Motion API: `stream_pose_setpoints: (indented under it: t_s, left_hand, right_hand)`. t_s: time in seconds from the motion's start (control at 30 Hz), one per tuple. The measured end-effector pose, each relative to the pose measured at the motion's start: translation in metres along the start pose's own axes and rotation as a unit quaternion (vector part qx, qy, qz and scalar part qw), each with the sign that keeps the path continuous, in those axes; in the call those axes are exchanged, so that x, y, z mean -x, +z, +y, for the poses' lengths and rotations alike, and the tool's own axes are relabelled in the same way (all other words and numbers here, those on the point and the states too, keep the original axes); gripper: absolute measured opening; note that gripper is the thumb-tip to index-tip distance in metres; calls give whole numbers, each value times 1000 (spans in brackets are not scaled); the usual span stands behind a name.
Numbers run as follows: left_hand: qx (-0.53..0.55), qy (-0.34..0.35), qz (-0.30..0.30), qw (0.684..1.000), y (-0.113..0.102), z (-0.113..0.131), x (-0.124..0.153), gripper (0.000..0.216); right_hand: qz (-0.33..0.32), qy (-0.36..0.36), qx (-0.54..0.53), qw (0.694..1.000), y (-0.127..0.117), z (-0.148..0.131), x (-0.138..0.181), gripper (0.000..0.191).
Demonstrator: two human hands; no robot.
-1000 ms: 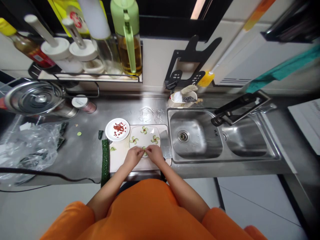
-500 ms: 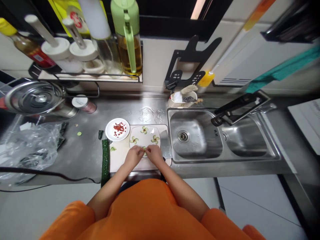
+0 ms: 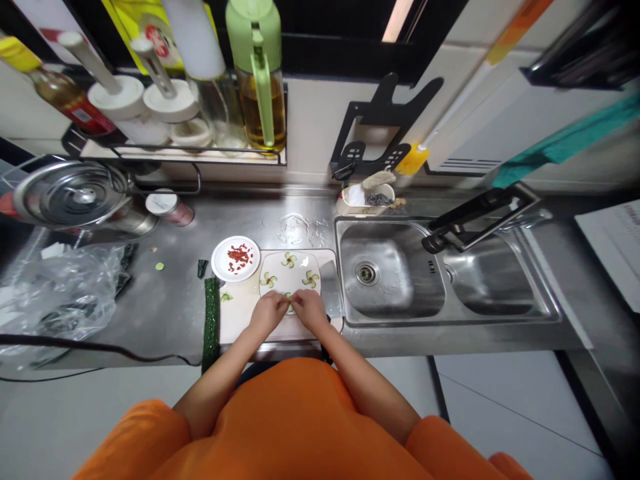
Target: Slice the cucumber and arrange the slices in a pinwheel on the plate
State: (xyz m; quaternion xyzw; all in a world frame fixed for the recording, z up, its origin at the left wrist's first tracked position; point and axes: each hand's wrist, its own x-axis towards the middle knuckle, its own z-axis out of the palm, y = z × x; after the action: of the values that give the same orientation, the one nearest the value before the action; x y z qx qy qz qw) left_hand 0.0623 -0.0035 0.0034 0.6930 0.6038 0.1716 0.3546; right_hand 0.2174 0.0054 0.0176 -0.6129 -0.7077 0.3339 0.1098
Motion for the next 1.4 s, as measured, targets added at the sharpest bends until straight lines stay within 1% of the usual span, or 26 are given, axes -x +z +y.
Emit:
stream_pose_setpoints:
  t_s: [0.2,0.33,0.47,0.67,0.83,1.07,1.3,1.4]
  left_hand:
    - [-8,-2,-5,1000,0,-1,-1,11]
    - [-19,-2,-9,1000,0,0,-1,11]
    - [-10,-6,-5,1000,-1,1,-1,11]
    - [18,-5,14,1000,-3,1,2,10]
    - [23,9,32,999,-7,-1,3,9]
    - [11,11,51,999,-11,-4,6,9]
    - [21,10,45,999,-12,-3,8,11]
    - [24,9,45,999,-12,-4,8,12]
  right_hand:
    - [-3,-13,46,999,6,4,-1,13]
    - [-7,-8,66,998,8,4,-1,15]
    - [-6,-6,58,998,7,3,-1,14]
    - [5,-6,32,999,0,2,0,12]
    - [9,5,36,999,-5,4,3,14]
    - [1,33,58,998,-6,6,4,18]
    - [-5,55,88,995,-3,-6,2,16]
    - [-2,60,103,993,0,-7,2,18]
